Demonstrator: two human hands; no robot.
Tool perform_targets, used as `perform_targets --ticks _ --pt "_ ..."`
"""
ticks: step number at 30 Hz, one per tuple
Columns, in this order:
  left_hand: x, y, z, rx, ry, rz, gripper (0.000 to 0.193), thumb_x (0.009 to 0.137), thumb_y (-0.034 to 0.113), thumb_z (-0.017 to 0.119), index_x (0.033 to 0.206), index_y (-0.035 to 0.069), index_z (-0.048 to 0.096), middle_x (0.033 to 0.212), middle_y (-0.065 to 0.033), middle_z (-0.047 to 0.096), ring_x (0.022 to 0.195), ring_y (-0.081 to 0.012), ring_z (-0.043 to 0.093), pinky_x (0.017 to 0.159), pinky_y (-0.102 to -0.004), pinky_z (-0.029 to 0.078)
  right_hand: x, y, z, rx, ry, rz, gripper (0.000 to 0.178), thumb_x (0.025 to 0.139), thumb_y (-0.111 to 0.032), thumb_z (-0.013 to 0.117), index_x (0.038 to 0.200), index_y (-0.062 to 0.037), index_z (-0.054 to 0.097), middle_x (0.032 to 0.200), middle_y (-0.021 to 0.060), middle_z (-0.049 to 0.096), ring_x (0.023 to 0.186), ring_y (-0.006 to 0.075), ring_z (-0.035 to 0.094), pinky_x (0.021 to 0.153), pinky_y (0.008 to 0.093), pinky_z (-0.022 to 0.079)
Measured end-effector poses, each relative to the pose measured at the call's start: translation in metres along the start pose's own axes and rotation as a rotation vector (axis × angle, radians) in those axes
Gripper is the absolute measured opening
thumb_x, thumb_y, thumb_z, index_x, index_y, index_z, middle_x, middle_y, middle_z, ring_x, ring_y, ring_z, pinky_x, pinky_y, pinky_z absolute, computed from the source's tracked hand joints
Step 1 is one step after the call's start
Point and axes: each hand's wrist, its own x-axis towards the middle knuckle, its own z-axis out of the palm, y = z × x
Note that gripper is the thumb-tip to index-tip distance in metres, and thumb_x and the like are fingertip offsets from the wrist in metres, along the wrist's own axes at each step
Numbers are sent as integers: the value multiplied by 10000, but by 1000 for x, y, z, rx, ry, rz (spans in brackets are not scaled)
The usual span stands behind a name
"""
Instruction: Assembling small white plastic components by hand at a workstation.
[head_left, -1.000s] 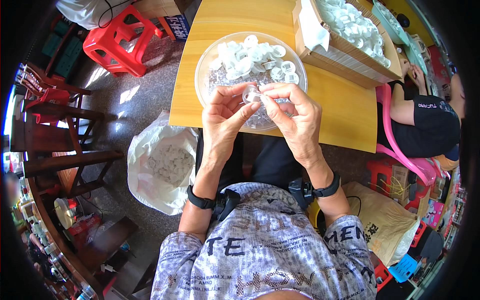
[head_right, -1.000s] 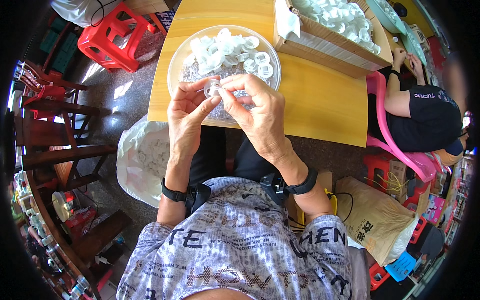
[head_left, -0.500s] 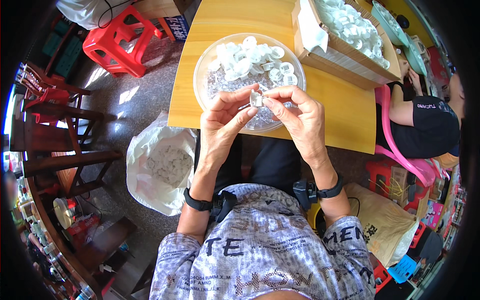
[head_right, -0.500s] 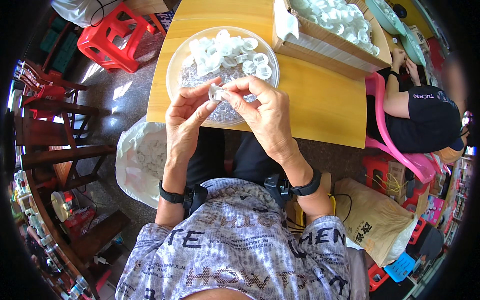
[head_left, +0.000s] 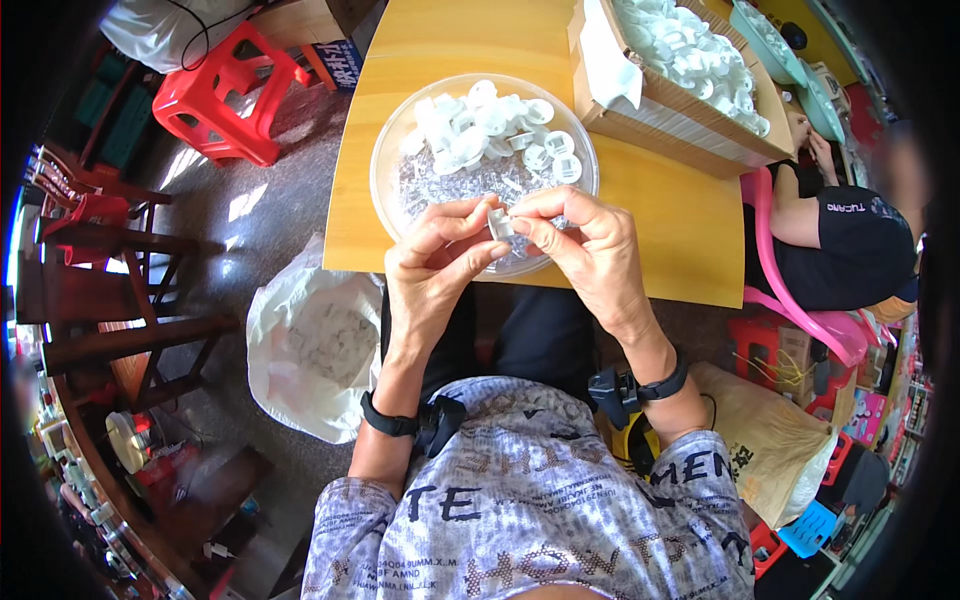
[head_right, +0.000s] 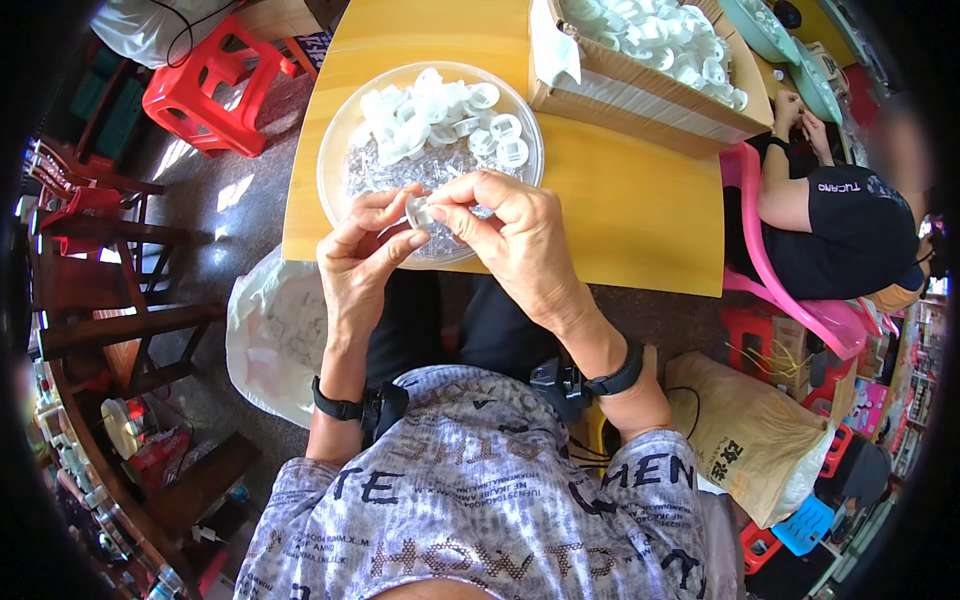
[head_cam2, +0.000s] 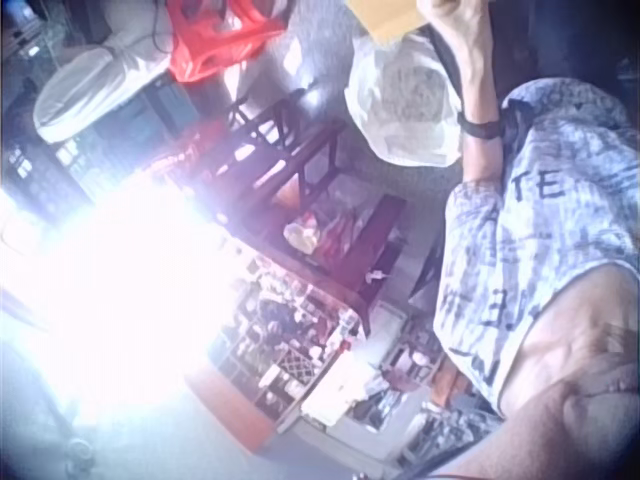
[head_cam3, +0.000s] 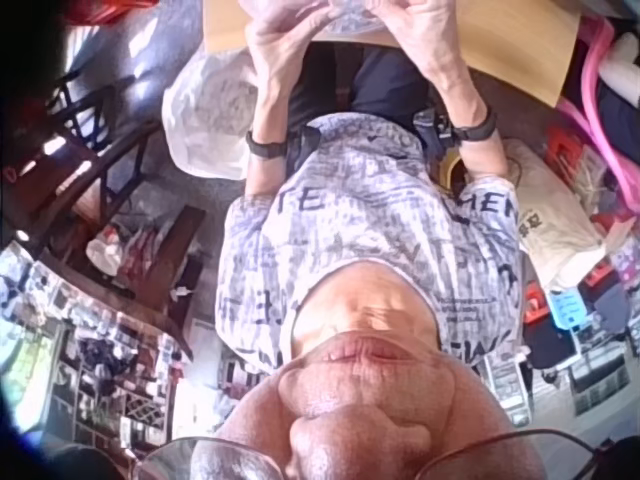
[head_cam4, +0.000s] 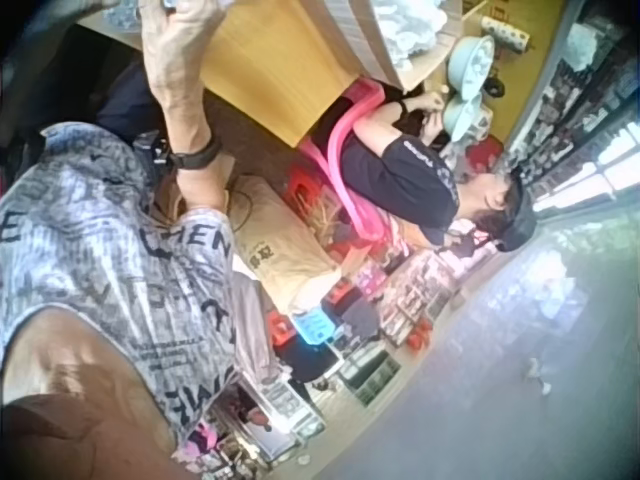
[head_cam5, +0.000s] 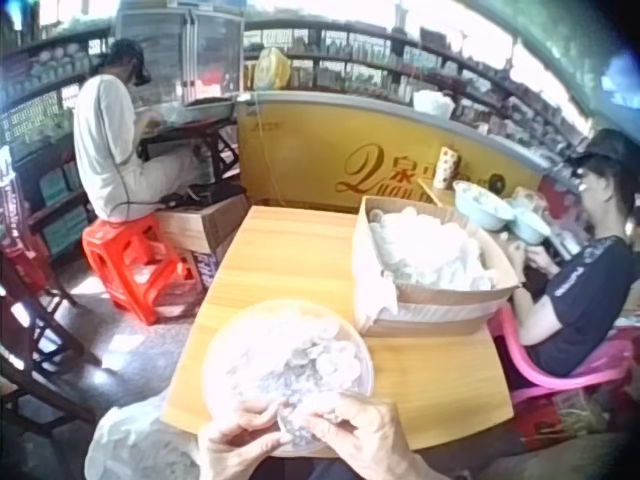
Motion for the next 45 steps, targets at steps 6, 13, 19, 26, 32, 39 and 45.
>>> perform_targets --ticks 6,13,19,26,32,39,45 --pt "7 2 7 78 -57 -85 473 809 -65 672 1259 0 543 1305 -144 490 1194 -234 519 974 -355 483 21 -11 -19 -155 -20 27 80 846 -49 678 866 7 625 757 68 655 696 95 610 627 249 491" --pt "0 2 0 102 -31 -210 419 878 -12 622 1282 0 508 1274 -112 486 1202 -225 511 973 -344 477 101 -27 -95 -569 425 -216 134 862 -166 659 895 -36 666 749 79 689 693 136 658 625 278 496" --pt "7 0 1 68 -10 -225 374 886 -8 614 1249 -5 527 1230 -105 528 1184 -210 527 974 -326 465 138 -9 -123 -717 542 -317 160 860 -171 670 968 -54 681 793 77 693 688 142 655 600 262 508" --pt "11 0 1 103 -11 -163 346 884 -1 619 1221 -20 539 1195 -95 541 1166 -202 540 965 -312 472 88 6 -41 -616 -83 -140 131 823 -125 684 931 -52 674 815 77 683 666 158 651 609 285 508" --pt "10 -4 6 166 0 -110 300 888 22 622 1178 -35 574 1189 -100 530 1125 -170 551 928 -274 491 88 44 -5 -806 -46 -333 184 794 -138 694 944 -47 638 882 85 651 665 219 639 625 323 507" --pt "8 -6 4 160 -8 -130 304 898 37 618 1193 -20 570 1190 -94 559 1103 -162 571 907 -258 484 88 54 -6 -727 47 -333 92 840 -151 671 865 -62 669 799 29 670 657 193 633 610 303 497" --pt "9 1 3 -75 48 -147 338 910 54 614 1224 -34 527 1195 -107 582 1101 -180 579 919 -300 488 66 19 -25 218 -181 339 196 869 -235 691 927 -48 685 803 -25 646 639 -20 499 465 129 370"
